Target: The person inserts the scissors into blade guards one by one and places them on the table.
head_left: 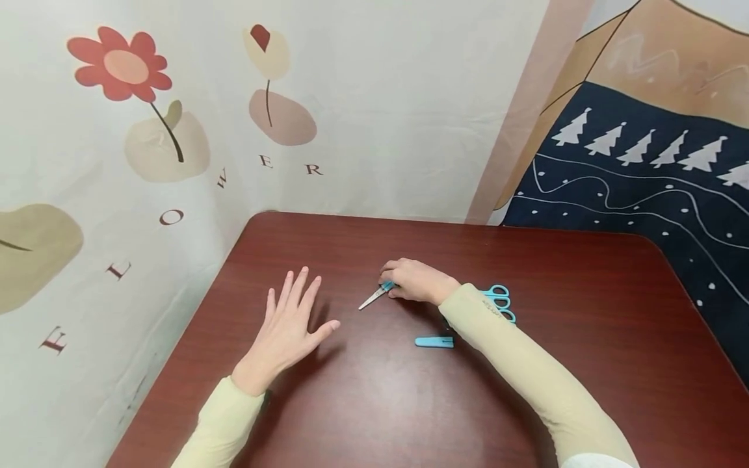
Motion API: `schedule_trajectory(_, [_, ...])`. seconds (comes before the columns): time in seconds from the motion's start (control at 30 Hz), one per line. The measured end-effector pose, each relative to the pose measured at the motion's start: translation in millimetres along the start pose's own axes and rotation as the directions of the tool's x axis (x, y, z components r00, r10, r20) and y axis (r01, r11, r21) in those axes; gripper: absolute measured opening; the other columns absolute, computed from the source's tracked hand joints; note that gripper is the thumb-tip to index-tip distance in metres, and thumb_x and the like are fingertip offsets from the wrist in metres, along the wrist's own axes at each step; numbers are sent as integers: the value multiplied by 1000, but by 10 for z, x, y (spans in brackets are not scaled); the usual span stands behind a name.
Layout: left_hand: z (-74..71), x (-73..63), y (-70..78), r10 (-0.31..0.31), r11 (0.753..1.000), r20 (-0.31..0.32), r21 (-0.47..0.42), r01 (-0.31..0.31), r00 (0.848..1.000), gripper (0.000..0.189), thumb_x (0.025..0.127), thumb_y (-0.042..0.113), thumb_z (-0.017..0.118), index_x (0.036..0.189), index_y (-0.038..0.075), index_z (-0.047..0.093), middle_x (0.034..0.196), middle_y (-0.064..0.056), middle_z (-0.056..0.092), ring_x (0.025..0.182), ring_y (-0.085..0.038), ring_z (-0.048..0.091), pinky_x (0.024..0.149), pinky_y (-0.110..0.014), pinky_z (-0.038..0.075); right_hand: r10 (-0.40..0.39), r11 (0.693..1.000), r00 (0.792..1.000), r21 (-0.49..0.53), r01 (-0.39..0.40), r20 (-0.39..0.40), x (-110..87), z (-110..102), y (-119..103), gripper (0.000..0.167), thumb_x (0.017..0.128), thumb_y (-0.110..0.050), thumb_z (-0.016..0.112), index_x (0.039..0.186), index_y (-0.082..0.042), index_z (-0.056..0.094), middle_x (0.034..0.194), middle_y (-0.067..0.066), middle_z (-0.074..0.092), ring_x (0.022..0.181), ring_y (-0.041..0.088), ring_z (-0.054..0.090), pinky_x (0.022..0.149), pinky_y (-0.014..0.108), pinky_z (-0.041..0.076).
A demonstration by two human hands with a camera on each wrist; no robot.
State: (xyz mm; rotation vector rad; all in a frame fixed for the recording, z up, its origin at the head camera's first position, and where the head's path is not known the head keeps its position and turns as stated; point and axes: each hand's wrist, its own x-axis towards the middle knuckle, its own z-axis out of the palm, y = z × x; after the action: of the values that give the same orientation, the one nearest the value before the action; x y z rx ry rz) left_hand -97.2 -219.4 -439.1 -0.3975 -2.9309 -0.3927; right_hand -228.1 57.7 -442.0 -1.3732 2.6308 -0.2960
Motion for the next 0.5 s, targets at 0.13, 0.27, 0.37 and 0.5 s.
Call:
schedule_trajectory(0.13, [-4,1,14,6,1000,6,-3,-5,1000,91,89,68,57,157,14,29,167,-12,16,154,-42,11,115,-73,13,-47,998,996,-39,44,-74,-18,21,15,12,90,-16,74,101,-13,73,104,3,67,97,20,62,92,34,51])
schedule_trajectory(0.27, [1,12,44,22,1000,6,-3,-21,1000,91,89,67,57,157,14,29,167,-12,17,154,-42,12,115,-73,13,-37,998,997,-50,34,-66,-42,5,11,10,90,-16,74,99,-12,73,102,3,66,94,18,61,90,34,49])
schedule_trajectory(0.37, [9,19,67,35,999,-6,2,-35,999,91,89,67,57,157,14,31,167,-13,18,154,-42,13,114,-74,14,-31,999,997,-45,28,-70,-81,-18,8,10,91,-16,73,100,-12,73,103,2,66,93,18,61,90,34,49])
schedule_trajectory(0.5, [22,19,90,51,999,-20,6,-50,999,90,88,67,58,156,13,32,166,-13,20,153,-42,15,114,-74,15,-4,999,995,-35,0,-99,-157,-73,-2,11,92,-17,72,102,-13,73,104,1,66,94,17,60,91,34,48])
